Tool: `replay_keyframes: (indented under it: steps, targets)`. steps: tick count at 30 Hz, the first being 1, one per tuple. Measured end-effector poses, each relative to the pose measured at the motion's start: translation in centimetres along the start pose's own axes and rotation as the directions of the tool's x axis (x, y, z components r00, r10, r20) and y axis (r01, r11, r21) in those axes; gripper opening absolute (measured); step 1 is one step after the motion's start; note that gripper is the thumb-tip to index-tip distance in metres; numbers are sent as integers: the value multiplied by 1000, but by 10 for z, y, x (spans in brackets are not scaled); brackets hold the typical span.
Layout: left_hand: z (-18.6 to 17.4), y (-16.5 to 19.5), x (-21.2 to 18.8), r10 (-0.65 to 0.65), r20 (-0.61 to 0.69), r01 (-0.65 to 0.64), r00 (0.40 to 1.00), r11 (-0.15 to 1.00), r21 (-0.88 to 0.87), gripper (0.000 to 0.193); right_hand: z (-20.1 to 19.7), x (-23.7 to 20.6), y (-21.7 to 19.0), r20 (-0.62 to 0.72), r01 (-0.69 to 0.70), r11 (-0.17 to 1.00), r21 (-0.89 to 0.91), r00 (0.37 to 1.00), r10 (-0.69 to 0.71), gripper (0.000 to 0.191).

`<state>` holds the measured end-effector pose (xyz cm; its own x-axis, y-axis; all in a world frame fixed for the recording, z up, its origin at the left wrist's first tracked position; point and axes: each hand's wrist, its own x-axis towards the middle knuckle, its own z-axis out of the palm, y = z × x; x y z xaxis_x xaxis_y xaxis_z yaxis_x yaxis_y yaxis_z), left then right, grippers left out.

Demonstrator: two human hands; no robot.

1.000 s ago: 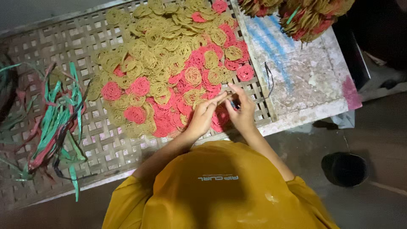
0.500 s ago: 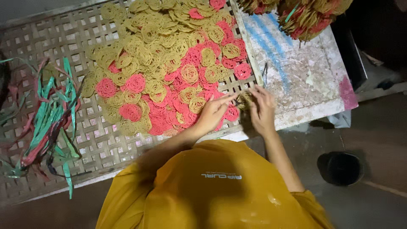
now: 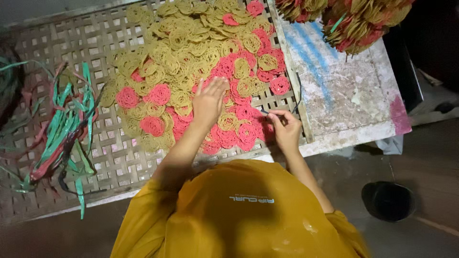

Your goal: The person picks up small coiled decorative items in yellow and pink from a plastic crate and threads them onto a dark wire held in the other hand. The person alternates between colors and continues adding coils to the wire throughout the clip.

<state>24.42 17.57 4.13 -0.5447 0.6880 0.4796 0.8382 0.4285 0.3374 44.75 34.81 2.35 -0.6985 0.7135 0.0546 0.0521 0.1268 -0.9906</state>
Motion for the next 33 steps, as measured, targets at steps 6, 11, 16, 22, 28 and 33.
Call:
replay_keyframes:
  steps: [6, 11, 16, 22, 28, 33]
  targets:
    - [32, 35, -15, -463, 481, 540, 745, -6, -842, 37, 14, -4, -18, 22, 255, 935, -246, 966, -258, 8]
    - [58, 49, -35, -393, 542, 567, 743, -59, -822, 36, 18, -2, -25, 109, 466, 767, -442, 876, -469, 8]
    - [62, 58, -38, -356, 534, 565, 767, -18, -825, 38, 19, -4, -24, 96, 452, 758, -471, 880, -465, 6]
    - [65, 66, -37, -323, 487, 517, 811, 9, -856, 38, 18, -4, -25, 105, 475, 732, -488, 864, -492, 7]
    - [69, 69, -42, -279, 405, 441, 870, 76, -894, 34, 19, -5, -23, 141, 497, 690, -525, 851, -506, 7]
    - [66, 71, -41, -266, 437, 472, 859, 85, -877, 33, 18, -5, -25, 139, 490, 690, -533, 855, -499, 10]
